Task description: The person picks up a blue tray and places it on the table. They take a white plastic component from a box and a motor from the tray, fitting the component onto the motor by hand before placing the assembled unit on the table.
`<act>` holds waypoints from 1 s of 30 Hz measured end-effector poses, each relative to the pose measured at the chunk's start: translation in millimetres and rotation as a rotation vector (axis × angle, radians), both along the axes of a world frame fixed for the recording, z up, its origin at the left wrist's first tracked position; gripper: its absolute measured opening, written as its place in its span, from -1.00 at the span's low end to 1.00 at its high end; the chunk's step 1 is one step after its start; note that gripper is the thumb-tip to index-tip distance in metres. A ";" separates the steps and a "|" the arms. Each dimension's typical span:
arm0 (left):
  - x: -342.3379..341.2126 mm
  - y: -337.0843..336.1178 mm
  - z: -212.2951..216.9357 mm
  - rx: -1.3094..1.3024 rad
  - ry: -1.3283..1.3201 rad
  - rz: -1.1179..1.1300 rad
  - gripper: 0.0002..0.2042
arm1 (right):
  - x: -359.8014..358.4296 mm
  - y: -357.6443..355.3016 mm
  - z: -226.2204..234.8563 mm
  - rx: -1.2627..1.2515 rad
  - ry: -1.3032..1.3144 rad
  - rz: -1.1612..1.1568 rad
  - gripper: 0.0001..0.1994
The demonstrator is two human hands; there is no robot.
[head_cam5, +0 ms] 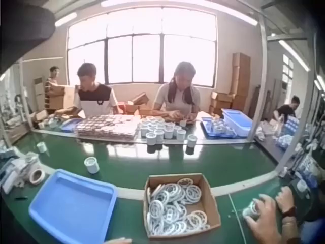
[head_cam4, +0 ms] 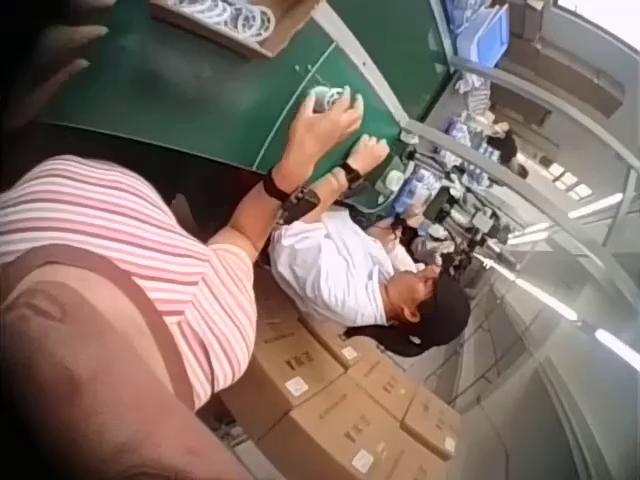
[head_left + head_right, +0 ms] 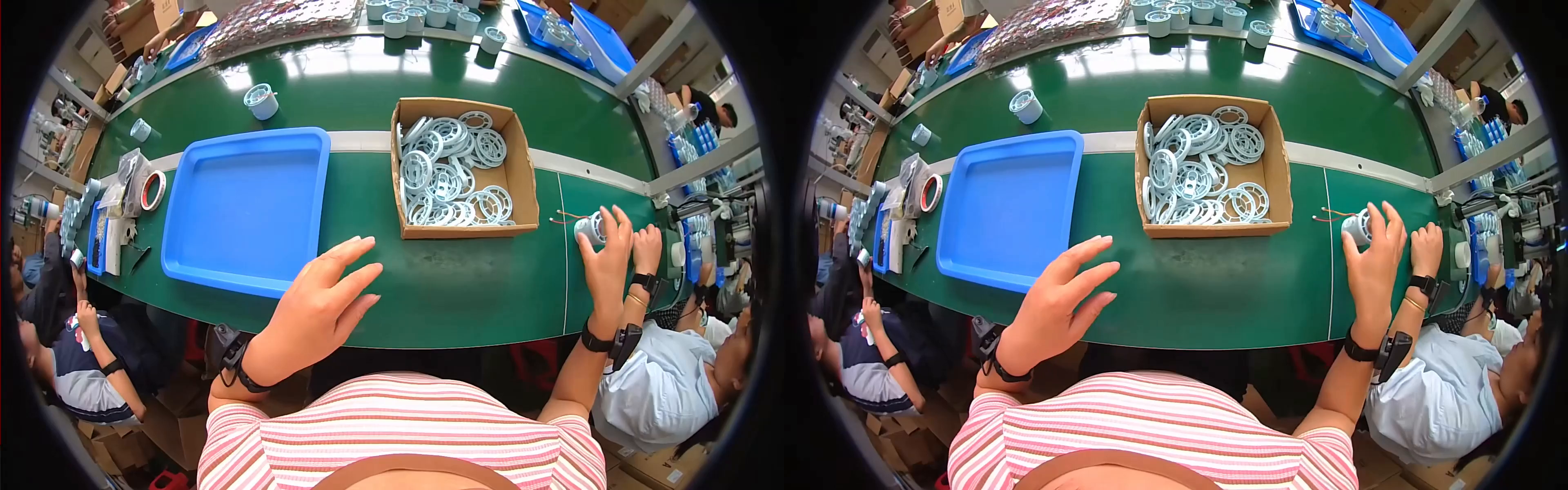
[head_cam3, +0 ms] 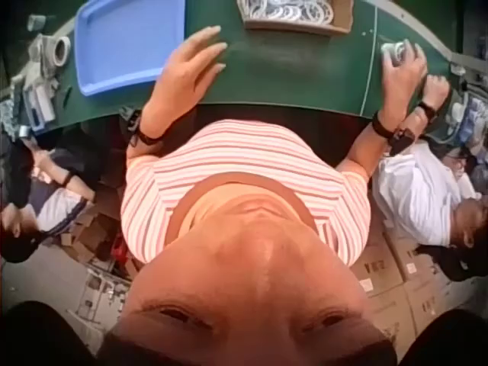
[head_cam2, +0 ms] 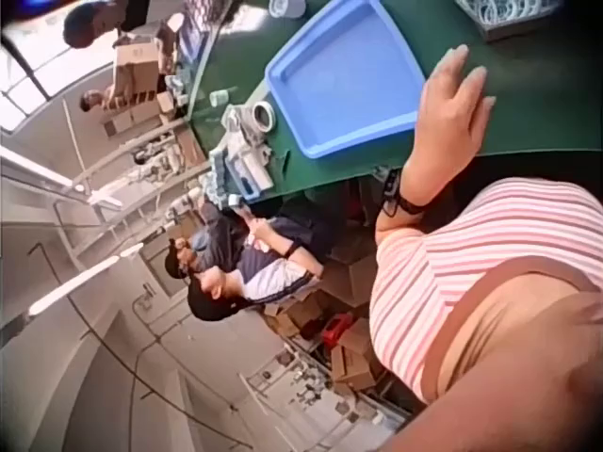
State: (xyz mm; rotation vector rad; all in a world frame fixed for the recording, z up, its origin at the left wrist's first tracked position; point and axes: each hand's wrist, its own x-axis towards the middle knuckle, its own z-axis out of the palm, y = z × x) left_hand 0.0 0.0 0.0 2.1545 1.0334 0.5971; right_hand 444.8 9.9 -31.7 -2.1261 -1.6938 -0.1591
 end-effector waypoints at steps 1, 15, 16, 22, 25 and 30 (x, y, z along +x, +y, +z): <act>0.9 2.7 5.4 0.059 0.120 -0.018 -0.52 | -15.1 7.6 20.5 0.062 0.022 0.086 -0.49; -47.3 29.7 -2.4 0.222 0.619 0.185 -0.22 | -106.8 95.3 36.1 0.086 0.232 0.542 -0.66; -49.2 26.6 -8.6 0.227 0.621 0.191 -0.22 | -104.9 97.0 31.1 0.138 0.290 0.514 -0.62; -50.0 19.6 -32.7 0.128 0.469 0.220 -0.04 | -92.9 116.8 -15.2 0.117 0.488 0.403 -0.41; -50.4 19.7 -35.7 0.137 0.473 0.233 -0.04 | -90.3 125.7 -32.4 0.054 0.618 0.401 -0.31; -53.5 17.9 -40.6 0.149 0.452 0.265 -0.06 | -121.9 124.1 -28.0 -0.033 1.013 0.418 -0.29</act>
